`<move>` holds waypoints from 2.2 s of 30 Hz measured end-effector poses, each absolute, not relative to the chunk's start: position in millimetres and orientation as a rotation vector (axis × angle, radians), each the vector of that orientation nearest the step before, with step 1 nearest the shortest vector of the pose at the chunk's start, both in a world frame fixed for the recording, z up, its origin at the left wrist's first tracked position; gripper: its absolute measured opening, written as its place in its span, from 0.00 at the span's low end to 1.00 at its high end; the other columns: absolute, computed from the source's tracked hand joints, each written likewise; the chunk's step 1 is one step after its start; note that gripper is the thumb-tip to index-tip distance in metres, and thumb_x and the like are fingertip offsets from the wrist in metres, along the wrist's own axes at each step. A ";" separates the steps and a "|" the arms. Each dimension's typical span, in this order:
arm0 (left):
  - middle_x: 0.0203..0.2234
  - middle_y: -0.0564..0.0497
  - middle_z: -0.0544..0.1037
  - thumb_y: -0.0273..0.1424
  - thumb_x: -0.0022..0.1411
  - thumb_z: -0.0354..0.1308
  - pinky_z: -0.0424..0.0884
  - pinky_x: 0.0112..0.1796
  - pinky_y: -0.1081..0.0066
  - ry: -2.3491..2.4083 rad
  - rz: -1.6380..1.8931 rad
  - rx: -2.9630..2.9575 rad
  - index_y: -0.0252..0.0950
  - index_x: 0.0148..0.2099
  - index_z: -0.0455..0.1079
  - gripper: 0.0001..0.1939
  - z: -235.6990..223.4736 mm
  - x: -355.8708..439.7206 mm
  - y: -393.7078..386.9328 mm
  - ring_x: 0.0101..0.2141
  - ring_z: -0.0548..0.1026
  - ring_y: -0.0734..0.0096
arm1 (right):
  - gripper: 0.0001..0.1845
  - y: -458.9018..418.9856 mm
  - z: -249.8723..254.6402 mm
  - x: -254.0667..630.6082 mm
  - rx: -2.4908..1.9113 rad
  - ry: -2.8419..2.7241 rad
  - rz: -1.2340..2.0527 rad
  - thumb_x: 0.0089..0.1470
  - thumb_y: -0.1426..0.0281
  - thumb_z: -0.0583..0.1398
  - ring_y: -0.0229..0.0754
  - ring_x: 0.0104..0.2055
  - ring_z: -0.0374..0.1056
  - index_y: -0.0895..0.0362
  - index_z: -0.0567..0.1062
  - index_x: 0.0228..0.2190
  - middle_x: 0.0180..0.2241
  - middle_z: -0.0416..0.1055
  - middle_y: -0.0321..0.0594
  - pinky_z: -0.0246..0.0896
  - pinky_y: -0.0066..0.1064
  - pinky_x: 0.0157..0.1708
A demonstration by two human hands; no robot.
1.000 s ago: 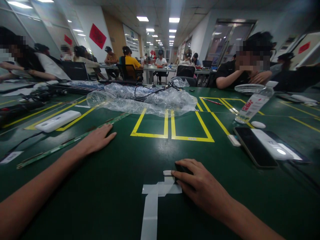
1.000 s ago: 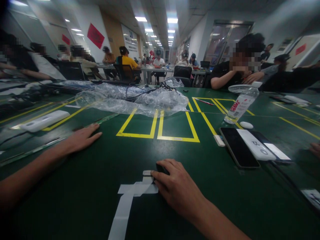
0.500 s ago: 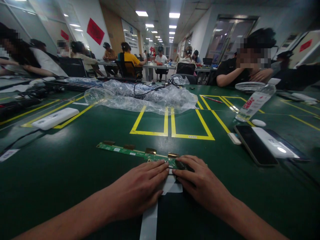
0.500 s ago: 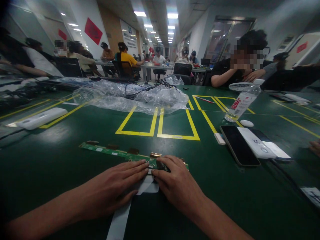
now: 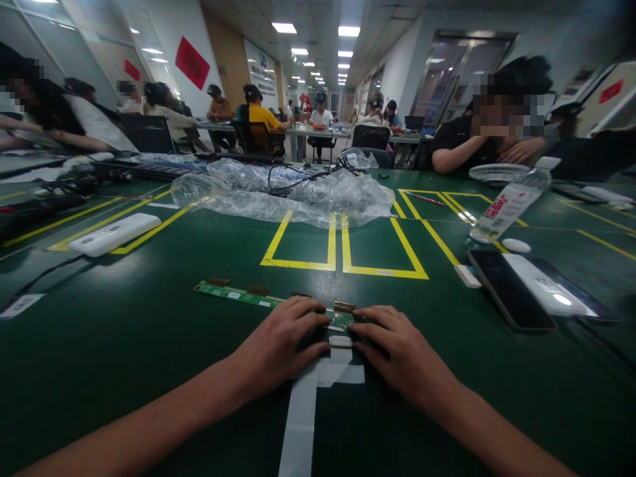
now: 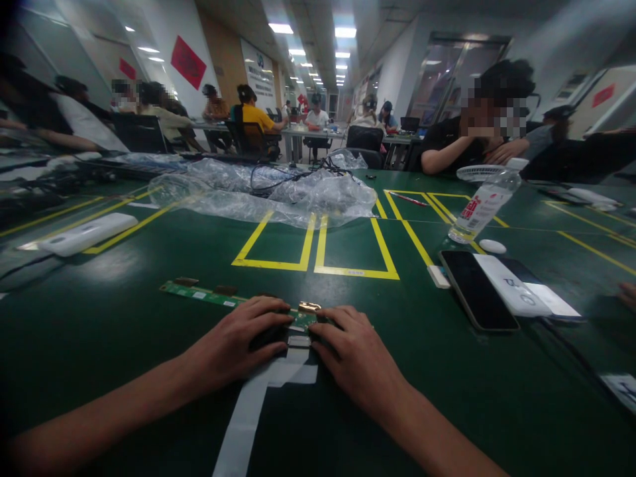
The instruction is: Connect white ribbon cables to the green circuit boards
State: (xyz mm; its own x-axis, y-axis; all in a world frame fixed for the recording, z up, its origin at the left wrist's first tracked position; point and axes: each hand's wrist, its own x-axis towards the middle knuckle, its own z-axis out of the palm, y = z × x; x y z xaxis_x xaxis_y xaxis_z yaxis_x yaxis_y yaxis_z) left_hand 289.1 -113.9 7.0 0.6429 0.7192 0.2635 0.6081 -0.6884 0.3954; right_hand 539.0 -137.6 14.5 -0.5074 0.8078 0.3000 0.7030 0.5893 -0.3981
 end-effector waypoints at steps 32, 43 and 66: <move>0.48 0.50 0.76 0.28 0.68 0.56 0.68 0.43 0.60 0.943 0.578 2.613 0.39 0.47 0.74 0.08 10.4 292.2 -114.8 0.44 0.70 0.63 | 0.11 -138.4 16.0 537.0 -1.207 -2.408 0.352 0.59 0.71 0.62 0.48 0.51 0.65 0.50 0.77 0.44 0.50 0.72 0.41 0.63 0.46 0.47; 0.47 0.52 0.77 0.26 0.65 0.59 0.66 0.42 0.63 0.891 0.584 2.604 0.38 0.43 0.74 0.06 7.7 288.9 -110.1 0.43 0.71 0.65 | 0.11 -135.1 11.2 537.4 -1.196 -2.413 0.374 0.59 0.69 0.62 0.48 0.50 0.64 0.51 0.75 0.45 0.50 0.72 0.39 0.61 0.45 0.48; 0.47 0.54 0.77 0.27 0.67 0.57 0.63 0.39 0.65 0.878 0.573 2.678 0.39 0.43 0.74 0.05 7.5 289.2 -108.0 0.42 0.72 0.65 | 0.11 -133.7 13.1 536.1 -1.183 -2.467 0.344 0.60 0.71 0.62 0.47 0.49 0.64 0.52 0.74 0.46 0.49 0.72 0.40 0.61 0.43 0.46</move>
State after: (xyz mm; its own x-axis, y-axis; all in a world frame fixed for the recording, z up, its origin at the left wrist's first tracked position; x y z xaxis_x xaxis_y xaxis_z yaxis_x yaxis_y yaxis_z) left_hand 289.2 -108.0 7.5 0.7388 0.6109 0.2845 0.5063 -0.7818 0.3639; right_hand 536.1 -133.7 13.1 -0.5725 0.7864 0.2318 0.6932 0.6153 -0.3754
